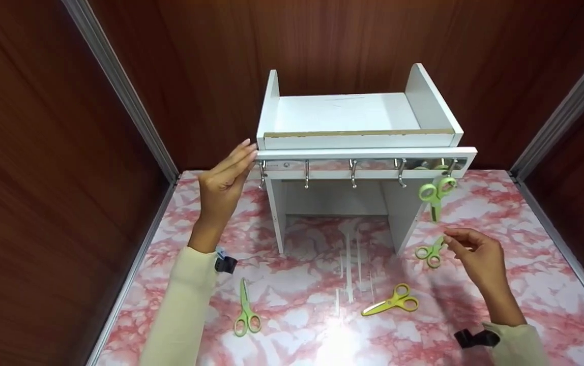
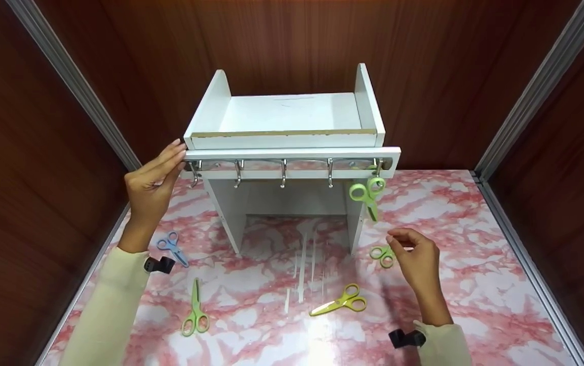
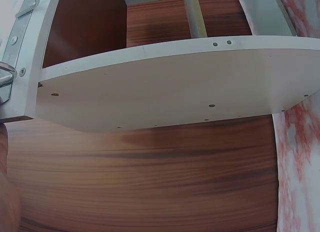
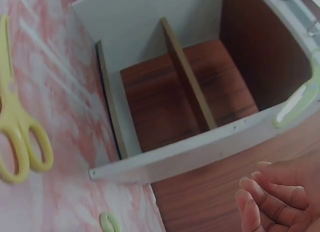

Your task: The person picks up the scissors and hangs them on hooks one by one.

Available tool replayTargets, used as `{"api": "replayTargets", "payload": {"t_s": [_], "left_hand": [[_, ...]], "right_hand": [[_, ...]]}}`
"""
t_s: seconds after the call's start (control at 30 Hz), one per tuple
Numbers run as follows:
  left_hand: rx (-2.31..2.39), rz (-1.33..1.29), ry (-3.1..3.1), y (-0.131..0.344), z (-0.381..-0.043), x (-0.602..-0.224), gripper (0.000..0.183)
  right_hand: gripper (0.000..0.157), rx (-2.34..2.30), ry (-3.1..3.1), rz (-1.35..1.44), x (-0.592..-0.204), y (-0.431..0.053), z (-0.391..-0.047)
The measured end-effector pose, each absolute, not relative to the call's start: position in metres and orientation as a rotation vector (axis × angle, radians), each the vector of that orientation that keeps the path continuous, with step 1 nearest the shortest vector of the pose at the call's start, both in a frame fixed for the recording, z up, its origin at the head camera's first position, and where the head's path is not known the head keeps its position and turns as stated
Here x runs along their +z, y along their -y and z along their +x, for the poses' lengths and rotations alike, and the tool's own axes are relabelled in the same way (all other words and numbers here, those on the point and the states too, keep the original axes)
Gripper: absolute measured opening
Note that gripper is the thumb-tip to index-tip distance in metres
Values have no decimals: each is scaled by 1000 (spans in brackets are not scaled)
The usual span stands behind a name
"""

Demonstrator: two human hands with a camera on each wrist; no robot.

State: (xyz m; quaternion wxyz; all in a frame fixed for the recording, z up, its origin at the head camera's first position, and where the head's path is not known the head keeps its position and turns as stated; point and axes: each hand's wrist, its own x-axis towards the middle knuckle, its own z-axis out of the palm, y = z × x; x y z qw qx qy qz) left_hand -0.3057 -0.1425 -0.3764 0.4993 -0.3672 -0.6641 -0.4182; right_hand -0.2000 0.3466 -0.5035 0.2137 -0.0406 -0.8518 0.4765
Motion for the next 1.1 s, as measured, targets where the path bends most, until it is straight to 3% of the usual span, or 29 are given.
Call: {"api": "replayTargets", "payload": {"t_s": [0.53,1.1], "left_hand": [[-1022,-898,1626,143,-304,-374,29],[-1046,-904,1613,141,-304,-376,30]], "right_hand": [[17,1073,2454,59,-524,-371,-224],[31,885,2639,209,-545,-396,-242]]}}
